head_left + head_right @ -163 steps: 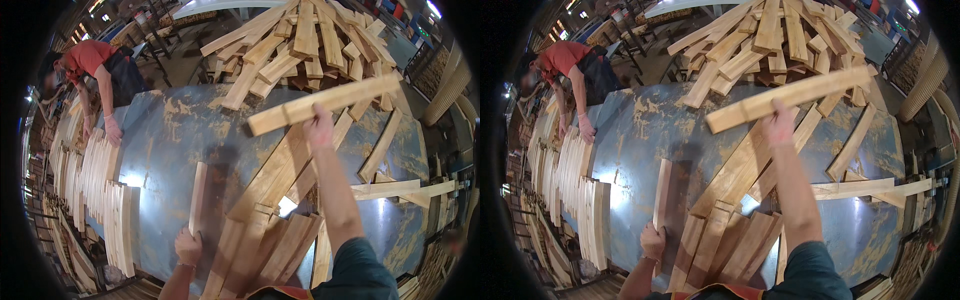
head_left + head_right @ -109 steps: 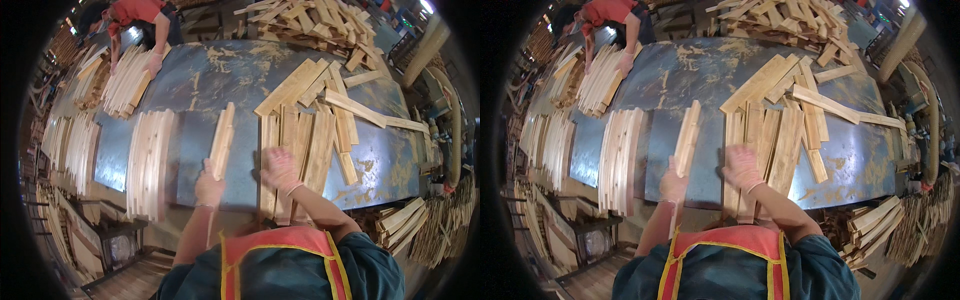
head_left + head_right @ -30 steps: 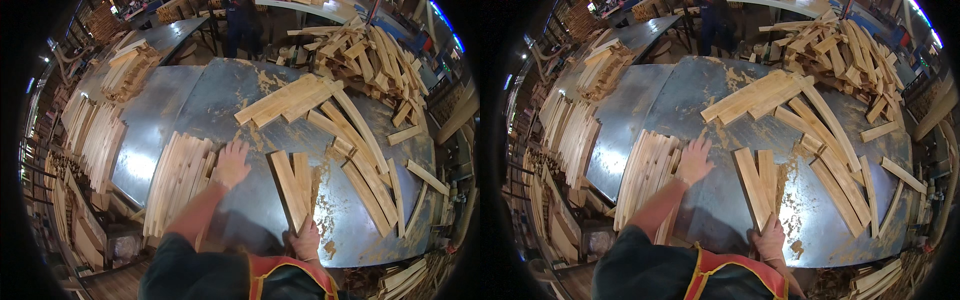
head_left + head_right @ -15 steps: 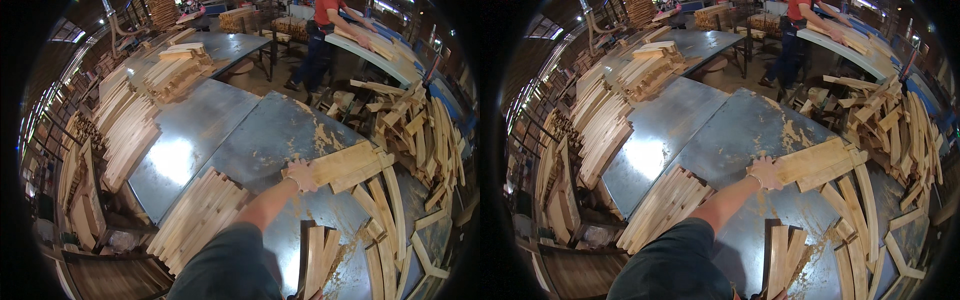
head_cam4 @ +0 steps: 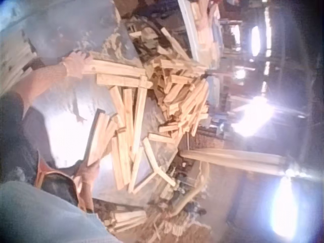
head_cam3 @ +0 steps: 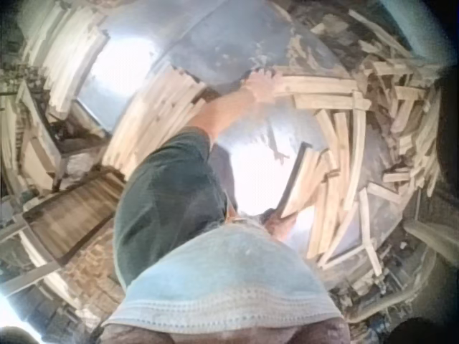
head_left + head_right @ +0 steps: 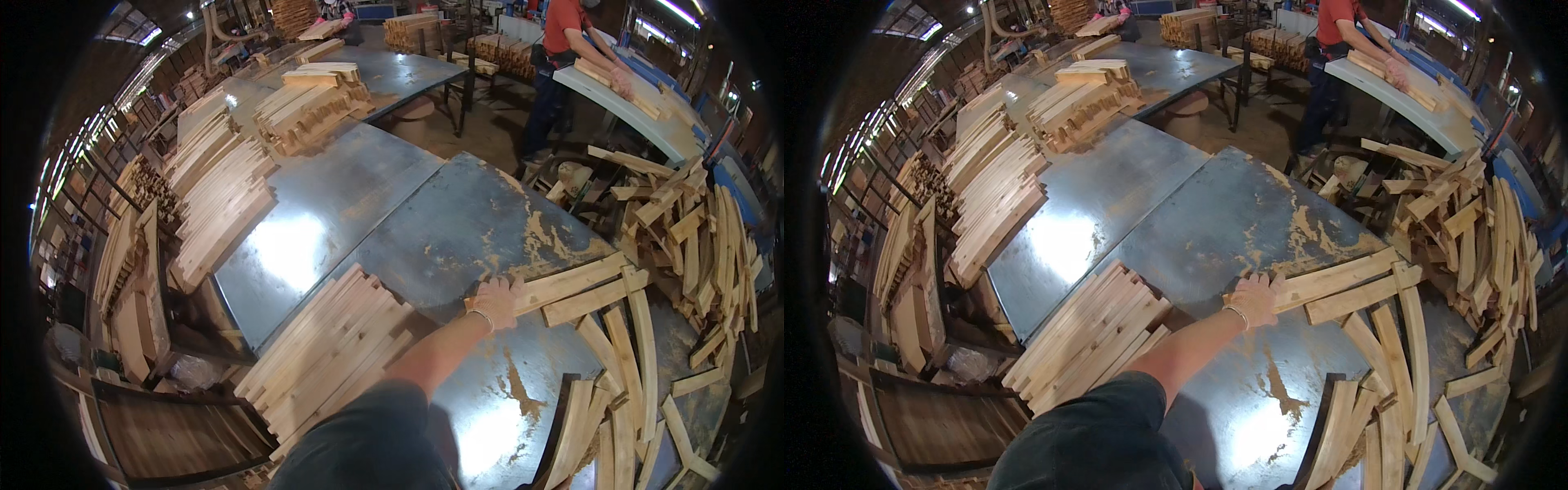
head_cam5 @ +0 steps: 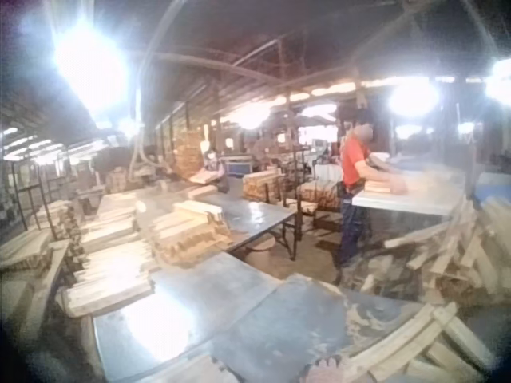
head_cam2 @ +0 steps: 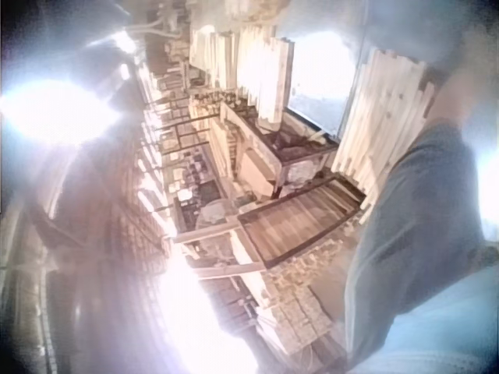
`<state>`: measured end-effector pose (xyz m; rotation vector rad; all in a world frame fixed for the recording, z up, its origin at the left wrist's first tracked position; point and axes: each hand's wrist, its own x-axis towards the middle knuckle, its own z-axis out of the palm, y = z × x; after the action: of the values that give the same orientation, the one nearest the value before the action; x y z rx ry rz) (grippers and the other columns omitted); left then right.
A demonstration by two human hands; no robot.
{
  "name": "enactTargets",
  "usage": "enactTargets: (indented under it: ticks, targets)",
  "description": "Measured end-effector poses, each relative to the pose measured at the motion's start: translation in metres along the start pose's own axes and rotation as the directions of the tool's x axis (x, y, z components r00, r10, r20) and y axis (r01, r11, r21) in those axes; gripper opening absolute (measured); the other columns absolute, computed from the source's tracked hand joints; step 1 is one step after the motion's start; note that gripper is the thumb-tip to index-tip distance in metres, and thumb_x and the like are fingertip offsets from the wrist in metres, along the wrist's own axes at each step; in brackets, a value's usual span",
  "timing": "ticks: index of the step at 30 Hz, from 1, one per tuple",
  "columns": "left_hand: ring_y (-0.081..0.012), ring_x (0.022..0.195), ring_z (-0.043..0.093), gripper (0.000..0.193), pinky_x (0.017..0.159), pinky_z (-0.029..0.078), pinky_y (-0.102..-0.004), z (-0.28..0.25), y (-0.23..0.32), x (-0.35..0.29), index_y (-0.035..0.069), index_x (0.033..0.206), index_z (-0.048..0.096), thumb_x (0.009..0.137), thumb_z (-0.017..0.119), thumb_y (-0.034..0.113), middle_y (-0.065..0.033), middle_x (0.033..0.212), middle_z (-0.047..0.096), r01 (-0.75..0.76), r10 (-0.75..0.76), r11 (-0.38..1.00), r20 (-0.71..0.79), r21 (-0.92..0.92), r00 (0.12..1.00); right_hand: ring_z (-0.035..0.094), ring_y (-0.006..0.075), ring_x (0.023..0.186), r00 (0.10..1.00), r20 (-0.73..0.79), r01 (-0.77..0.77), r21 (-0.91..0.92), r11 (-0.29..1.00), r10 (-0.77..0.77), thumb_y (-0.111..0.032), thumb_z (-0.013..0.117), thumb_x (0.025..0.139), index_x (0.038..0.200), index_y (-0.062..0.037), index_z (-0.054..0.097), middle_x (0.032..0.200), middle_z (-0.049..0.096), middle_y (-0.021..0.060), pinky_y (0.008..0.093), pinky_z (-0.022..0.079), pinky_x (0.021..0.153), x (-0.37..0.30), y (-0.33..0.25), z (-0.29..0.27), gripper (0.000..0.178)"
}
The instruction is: The person repeatedly picks up wooden planks from a large pile on a metal table and stacks them into a neat pile. The person handles the planks one by one or in small groups, moving them from a disorganized heap to an organized stack.
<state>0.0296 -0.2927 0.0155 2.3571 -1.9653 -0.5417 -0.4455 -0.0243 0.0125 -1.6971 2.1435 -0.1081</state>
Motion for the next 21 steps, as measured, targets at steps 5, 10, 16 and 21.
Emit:
enactTargets:
  ticks: [5, 10, 16, 21]
  targets:
    - [-0.0281, 0.111, 0.068, 0.087, 0.077, 0.060, -0.0406, -0.018, 0.020, -0.037, 0.008, 0.162, 0.039, 0.090, 0.081, 0.034, -0.0162, 0.126, 0.067, 0.143, -0.027, 0.937, 0.343, -0.319, 0.939, 0.060, 0.0422, 0.131, 0.999, 0.049, 0.019, -0.091, 0.996, -0.014, -0.031, 0.079, 0.089, 0.169, -0.0081, 0.026, 0.145, 0.058, 0.0283, 0.0479, 0.051, 0.107, 0.039, 0.020, -0.024, 0.098]
    - [-0.0207, 0.112, 0.065, 0.072, 0.082, 0.059, -0.0392, 0.010, 0.019, -0.170, 0.005, 0.158, 0.047, 0.094, 0.076, 0.020, -0.0106, 0.132, 0.064, 0.328, 0.167, -0.009, 0.322, -0.945, 0.932, 0.062, 0.0483, 0.124, 0.999, 0.039, -0.014, -0.140, 0.990, 0.020, -0.026, 0.084, 0.077, 0.166, -0.0093, 0.030, 0.136, 0.059, 0.0280, 0.0508, 0.053, 0.104, 0.054, 0.045, -0.019, 0.106]
    - [-0.0164, 0.103, 0.063, 0.074, 0.077, 0.057, -0.0325, 0.097, 0.035, -0.349, 0.008, 0.164, 0.042, 0.095, 0.071, 0.014, -0.0071, 0.121, 0.062, 0.208, 0.058, -0.263, 0.199, -0.942, 0.978, 0.068, 0.0450, 0.118, 0.983, 0.142, 0.075, 0.275, 0.958, -0.118, -0.005, 0.075, 0.073, 0.168, -0.0075, 0.028, 0.139, 0.061, 0.0299, 0.0452, 0.055, 0.104, 0.054, 0.051, -0.023, 0.106]
    - [-0.0146, 0.086, 0.061, 0.075, 0.069, 0.054, -0.0314, 0.105, 0.062, -0.439, 0.009, 0.165, 0.041, 0.095, 0.068, 0.011, -0.0061, 0.104, 0.062, 0.282, 0.065, -0.294, 0.275, -0.913, 0.959, 0.064, 0.0246, 0.119, 0.842, 0.319, -0.065, 0.861, 0.505, -0.435, -0.003, 0.065, 0.082, 0.167, -0.0028, 0.028, 0.138, 0.062, 0.0136, 0.0356, 0.055, 0.098, 0.028, -0.019, -0.015, 0.093]
